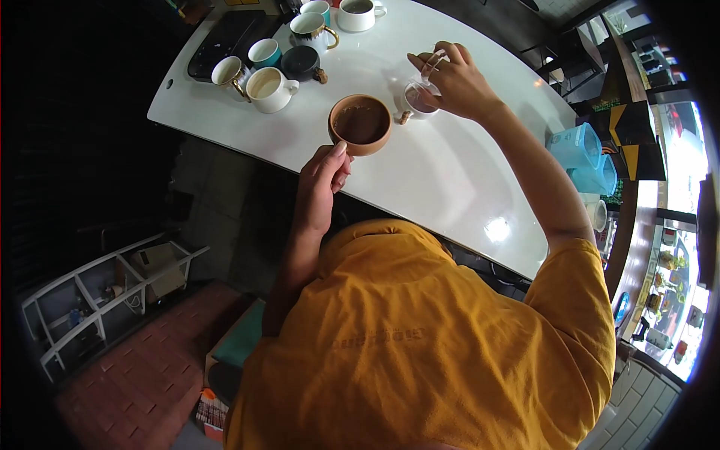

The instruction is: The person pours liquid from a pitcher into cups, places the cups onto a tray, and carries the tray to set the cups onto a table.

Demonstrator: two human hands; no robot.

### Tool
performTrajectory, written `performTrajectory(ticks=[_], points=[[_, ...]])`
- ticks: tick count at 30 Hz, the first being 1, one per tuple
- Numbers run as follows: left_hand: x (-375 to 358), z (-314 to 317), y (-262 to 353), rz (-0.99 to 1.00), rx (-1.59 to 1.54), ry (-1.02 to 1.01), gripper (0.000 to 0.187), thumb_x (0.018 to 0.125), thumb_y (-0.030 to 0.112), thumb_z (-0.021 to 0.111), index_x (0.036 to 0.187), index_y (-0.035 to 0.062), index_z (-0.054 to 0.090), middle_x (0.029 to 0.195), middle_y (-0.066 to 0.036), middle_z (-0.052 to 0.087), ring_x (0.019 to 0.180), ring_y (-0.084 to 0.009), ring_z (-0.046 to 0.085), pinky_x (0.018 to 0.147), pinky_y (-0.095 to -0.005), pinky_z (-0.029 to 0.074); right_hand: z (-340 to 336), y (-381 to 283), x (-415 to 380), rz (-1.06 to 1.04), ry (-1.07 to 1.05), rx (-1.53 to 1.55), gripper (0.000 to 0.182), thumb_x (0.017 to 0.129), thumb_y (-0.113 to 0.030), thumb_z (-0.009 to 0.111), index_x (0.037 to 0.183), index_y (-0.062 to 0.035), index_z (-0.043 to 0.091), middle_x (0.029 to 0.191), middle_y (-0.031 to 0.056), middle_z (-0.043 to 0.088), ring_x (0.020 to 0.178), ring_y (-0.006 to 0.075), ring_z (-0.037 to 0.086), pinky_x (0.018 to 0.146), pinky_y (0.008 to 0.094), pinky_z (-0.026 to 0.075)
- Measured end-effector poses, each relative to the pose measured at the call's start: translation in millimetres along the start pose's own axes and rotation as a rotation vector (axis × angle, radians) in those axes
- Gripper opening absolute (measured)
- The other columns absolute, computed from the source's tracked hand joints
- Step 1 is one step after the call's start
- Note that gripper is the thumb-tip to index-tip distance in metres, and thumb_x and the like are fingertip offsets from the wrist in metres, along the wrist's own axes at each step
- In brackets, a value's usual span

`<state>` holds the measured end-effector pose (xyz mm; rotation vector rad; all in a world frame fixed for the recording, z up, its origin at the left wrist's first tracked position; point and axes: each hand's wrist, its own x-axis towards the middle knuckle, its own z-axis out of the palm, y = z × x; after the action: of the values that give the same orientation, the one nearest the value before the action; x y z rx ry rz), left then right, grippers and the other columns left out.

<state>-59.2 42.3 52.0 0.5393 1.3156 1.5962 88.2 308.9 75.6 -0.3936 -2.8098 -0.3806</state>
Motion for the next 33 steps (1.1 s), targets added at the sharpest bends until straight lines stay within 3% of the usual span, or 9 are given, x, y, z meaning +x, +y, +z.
performTrajectory(ticks=[4, 7, 20, 26, 33], points=[[4, -3, -5, 0.017, -0.052, -0.027, 0.031, 0.095, 0.033, 0.054, 0.075, 0.0100, 0.054, 0.069, 0.005, 0.047, 0.059, -0.0029, 0.036, 0.053, -0.0193, 0.027, -5, -3, 1, -0.013, -0.006, -0.036, 0.053, 0.076, -0.031, 0.071, 0.125, -0.0129, 0.061, 0.119, 0.0006, 0.063, 0.121, 0.0244, 0.043, 0.107, 0.0394, 0.035], [6, -3, -2, 0.010, -0.021, -0.046, 0.030, 0.096, 0.028, 0.048, 0.074, 0.0081, 0.050, 0.071, 0.001, 0.045, 0.061, -0.0064, 0.037, 0.057, -0.0217, 0.029, -10, -3, 1, -0.005, -0.010, -0.037, 0.055, 0.076, -0.030, 0.071, 0.128, -0.0135, 0.059, 0.120, 0.0001, 0.062, 0.121, 0.0246, 0.043, 0.106, 0.0393, 0.036], [17, -4, -4, -0.016, -0.005, -0.109, 0.029, 0.096, 0.028, 0.049, 0.075, 0.0082, 0.051, 0.071, 0.002, 0.046, 0.061, -0.0053, 0.037, 0.055, -0.0210, 0.028, -19, 3, -5, -0.004, 0.043, -0.061, 0.054, 0.075, -0.028, 0.072, 0.127, -0.0190, 0.060, 0.122, -0.0035, 0.061, 0.120, 0.0253, 0.044, 0.107, 0.0391, 0.037], [22, -1, -6, -0.034, 0.009, -0.143, 0.029, 0.095, 0.029, 0.049, 0.075, 0.0083, 0.051, 0.073, 0.001, 0.049, 0.060, -0.0051, 0.037, 0.055, -0.0210, 0.028, -24, 6, -13, 0.050, 0.118, -0.060, 0.054, 0.080, -0.030, 0.070, 0.131, -0.0203, 0.057, 0.121, -0.0023, 0.062, 0.118, 0.0268, 0.046, 0.105, 0.0398, 0.039], [28, 12, -12, -0.066, 0.023, -0.199, 0.029, 0.095, 0.030, 0.051, 0.075, 0.0083, 0.053, 0.076, 0.000, 0.052, 0.060, -0.0048, 0.037, 0.055, -0.0210, 0.029, -38, 5, -26, 0.155, 0.259, 0.016, 0.048, 0.080, -0.029, 0.070, 0.126, -0.0178, 0.062, 0.120, 0.0001, 0.064, 0.115, 0.0274, 0.049, 0.101, 0.0393, 0.042]])
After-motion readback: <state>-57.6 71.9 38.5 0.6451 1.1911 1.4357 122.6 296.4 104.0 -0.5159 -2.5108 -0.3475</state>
